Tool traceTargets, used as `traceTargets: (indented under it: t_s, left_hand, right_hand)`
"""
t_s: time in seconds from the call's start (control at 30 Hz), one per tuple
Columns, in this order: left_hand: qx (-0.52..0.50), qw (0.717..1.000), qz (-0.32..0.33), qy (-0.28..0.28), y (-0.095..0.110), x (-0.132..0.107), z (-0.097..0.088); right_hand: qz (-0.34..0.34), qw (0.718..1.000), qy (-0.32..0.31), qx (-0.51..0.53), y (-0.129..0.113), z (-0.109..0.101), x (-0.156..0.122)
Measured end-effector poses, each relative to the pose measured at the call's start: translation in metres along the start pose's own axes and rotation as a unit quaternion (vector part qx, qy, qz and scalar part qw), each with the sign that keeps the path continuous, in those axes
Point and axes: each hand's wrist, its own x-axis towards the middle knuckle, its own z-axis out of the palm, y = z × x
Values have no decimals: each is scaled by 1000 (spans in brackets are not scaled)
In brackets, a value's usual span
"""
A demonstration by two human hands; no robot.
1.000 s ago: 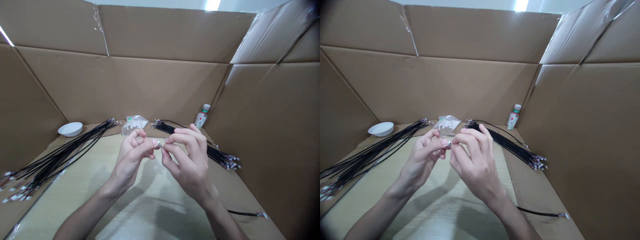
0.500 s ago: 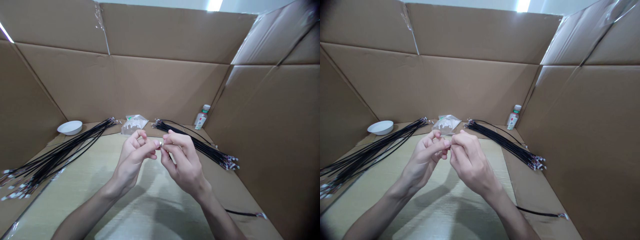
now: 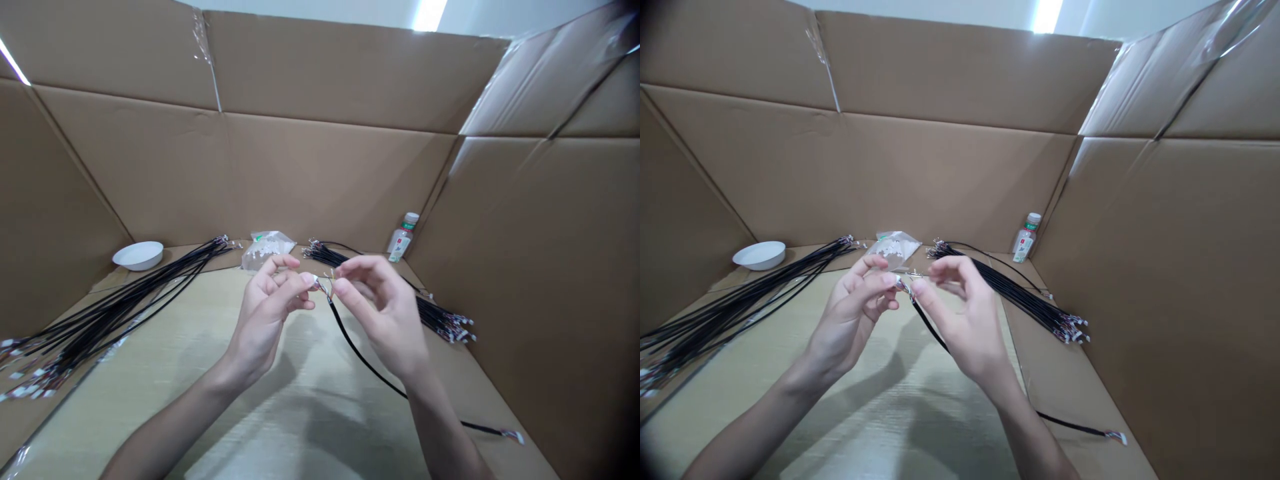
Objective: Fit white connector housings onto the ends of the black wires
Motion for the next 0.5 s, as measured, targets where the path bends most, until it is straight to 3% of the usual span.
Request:
traceTargets:
  t_s: [0.07,0.13,0.27,0.5]
  left_hand:
    - [25,999,34,7,-1,1,-1]
    - [71,994,78,4,1,2,-4]
    - [205,967,147,-41,12,3,-11]
    - [290,942,148,-82,26,3,-18]
  right_hand:
    - [83,990,-94,61,-1,-1,3]
    - [111,979,-128,112,-3,0,4]
    - [122,974,-122,146,-5,2,3]
    - [128,974,-117,143,-7,4,2]
